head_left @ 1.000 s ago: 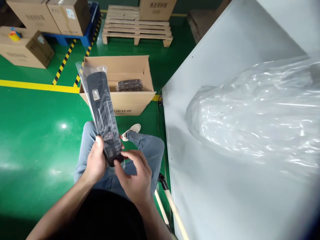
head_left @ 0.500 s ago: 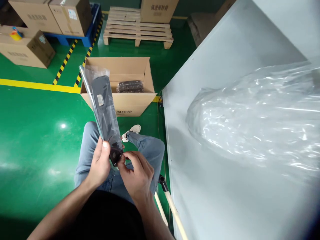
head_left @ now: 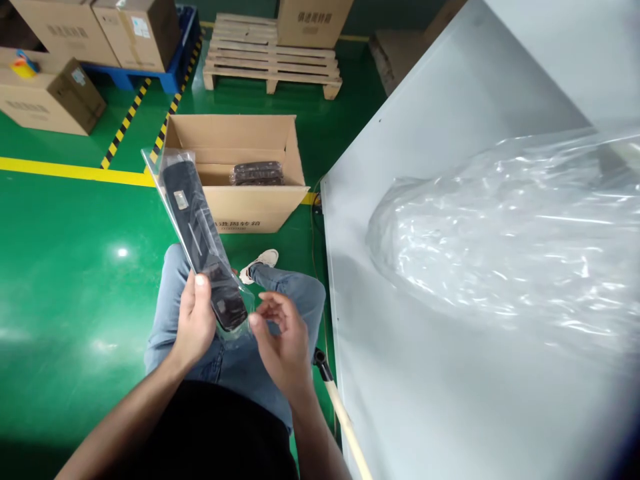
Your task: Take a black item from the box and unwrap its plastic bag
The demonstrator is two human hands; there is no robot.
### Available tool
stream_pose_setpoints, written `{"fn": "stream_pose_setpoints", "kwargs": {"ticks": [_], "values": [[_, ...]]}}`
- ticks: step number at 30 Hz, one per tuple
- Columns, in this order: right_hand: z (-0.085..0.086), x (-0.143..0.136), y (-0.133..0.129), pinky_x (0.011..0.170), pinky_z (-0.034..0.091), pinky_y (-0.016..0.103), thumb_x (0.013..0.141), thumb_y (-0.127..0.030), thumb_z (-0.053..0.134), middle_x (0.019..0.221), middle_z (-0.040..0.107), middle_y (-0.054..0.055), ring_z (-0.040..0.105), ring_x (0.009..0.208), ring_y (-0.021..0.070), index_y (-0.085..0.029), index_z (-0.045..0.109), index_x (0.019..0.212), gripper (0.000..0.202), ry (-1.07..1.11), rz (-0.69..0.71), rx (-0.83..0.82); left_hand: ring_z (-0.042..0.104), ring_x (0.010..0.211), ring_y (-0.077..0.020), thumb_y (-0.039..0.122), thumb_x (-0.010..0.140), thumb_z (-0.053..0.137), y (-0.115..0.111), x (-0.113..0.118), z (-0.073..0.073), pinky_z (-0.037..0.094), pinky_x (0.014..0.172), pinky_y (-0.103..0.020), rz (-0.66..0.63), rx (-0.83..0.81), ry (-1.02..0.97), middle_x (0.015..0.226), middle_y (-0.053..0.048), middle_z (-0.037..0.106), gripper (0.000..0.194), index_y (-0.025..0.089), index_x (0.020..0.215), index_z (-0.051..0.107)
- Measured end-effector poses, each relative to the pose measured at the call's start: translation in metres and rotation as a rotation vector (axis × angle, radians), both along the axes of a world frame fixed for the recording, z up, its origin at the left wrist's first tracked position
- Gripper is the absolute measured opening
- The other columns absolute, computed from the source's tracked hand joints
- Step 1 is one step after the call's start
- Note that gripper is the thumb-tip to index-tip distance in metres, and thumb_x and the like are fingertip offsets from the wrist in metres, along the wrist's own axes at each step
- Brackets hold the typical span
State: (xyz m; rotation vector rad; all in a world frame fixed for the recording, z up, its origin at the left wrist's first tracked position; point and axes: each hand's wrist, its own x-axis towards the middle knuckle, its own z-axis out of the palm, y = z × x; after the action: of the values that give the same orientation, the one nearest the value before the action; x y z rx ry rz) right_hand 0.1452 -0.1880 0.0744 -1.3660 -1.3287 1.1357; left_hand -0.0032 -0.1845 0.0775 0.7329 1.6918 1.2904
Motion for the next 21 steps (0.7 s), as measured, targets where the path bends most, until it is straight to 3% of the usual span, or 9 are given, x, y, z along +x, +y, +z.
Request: {"fn": "stream_pose_setpoints", "kwargs": {"ticks": [4,8,10,13,15,17,19,21], "values": [[-0.002,0.001,-0.006,0.063,0.059,0.028,0.095,-0.041,0.069,0.073,0.073,0.003,0.069,0.066,0.0169,-0.022,0.074,0.09,0.021,-0.011,0.07,-0.06,0.07,0.105,-0.0271,0.085,0.093,0.044,0.004,0.002,0.012,0.056,0.099,-0.037,-0.015,0.05,0.122,0.108,-0.01,0.076,0.073,0.019,0.107,0.072],[-0.004,0.018,0.002,0.056,0.056,0.026,0.095,-0.044,0.069,0.064,0.07,0.001,0.066,0.058,0.0152,-0.021,0.077,0.087,0.026,0.039,0.137,-0.137,0.067,0.082,-0.0227,0.084,0.092,0.048,0.003,-0.003,0.007,0.057,0.078,-0.033,-0.059,-0.004,0.064,0.083,-0.005,0.071,0.069,0.019,0.099,0.07],[-0.006,0.032,0.008,0.055,0.055,0.026,0.094,-0.045,0.071,0.062,0.068,-0.001,0.064,0.055,0.0141,-0.02,0.076,0.085,0.026,0.102,0.234,-0.209,0.068,0.084,-0.0236,0.081,0.094,0.049,0.002,-0.005,0.0,0.057,0.079,-0.033,-0.122,-0.011,-0.028,0.083,-0.005,0.071,0.068,0.017,0.101,0.071],[-0.012,0.051,0.013,0.059,0.057,0.027,0.093,-0.045,0.072,0.067,0.07,0.0,0.066,0.059,0.0144,-0.02,0.075,0.086,0.026,0.14,0.372,-0.237,0.07,0.098,-0.0262,0.073,0.099,0.049,0.002,-0.006,-0.004,0.056,0.091,-0.036,-0.189,0.018,-0.027,0.098,-0.009,0.075,0.064,0.014,0.11,0.072],[-0.015,0.056,0.014,0.065,0.06,0.029,0.094,-0.047,0.071,0.077,0.074,0.002,0.071,0.07,0.0169,-0.021,0.076,0.098,0.027,0.098,0.311,-0.149,0.069,0.105,-0.0265,0.068,0.101,0.048,0.002,-0.006,-0.003,0.054,0.097,-0.037,-0.195,0.052,0.056,0.107,-0.009,0.076,0.06,0.015,0.115,0.072],[-0.014,0.05,0.015,0.076,0.063,0.033,0.094,-0.047,0.07,0.093,0.078,0.006,0.074,0.084,0.0198,-0.023,0.074,0.116,0.032,0.008,0.121,-0.015,0.068,0.109,-0.0266,0.065,0.102,0.048,0.002,-0.004,0.0,0.053,0.1,-0.037,-0.203,0.073,0.114,0.108,-0.009,0.076,0.056,0.016,0.117,0.071],[-0.01,0.036,0.016,0.085,0.064,0.038,0.095,-0.044,0.07,0.105,0.078,0.008,0.075,0.092,0.0212,-0.025,0.071,0.126,0.037,-0.105,-0.016,0.104,0.069,0.106,-0.0266,0.063,0.101,0.05,0.0,-0.001,0.001,0.055,0.098,-0.037,-0.242,0.055,0.11,0.1,-0.007,0.076,0.053,0.018,0.116,0.071],[-0.004,0.017,0.019,0.089,0.063,0.038,0.094,-0.042,0.071,0.105,0.077,0.007,0.074,0.092,0.021,-0.025,0.071,0.124,0.034,-0.197,-0.028,0.173,0.07,0.096,-0.0259,0.062,0.1,0.052,-0.004,0.003,-0.002,0.058,0.089,-0.036,-0.3,0.008,0.075,0.086,-0.005,0.074,0.05,0.019,0.116,0.071]]}}
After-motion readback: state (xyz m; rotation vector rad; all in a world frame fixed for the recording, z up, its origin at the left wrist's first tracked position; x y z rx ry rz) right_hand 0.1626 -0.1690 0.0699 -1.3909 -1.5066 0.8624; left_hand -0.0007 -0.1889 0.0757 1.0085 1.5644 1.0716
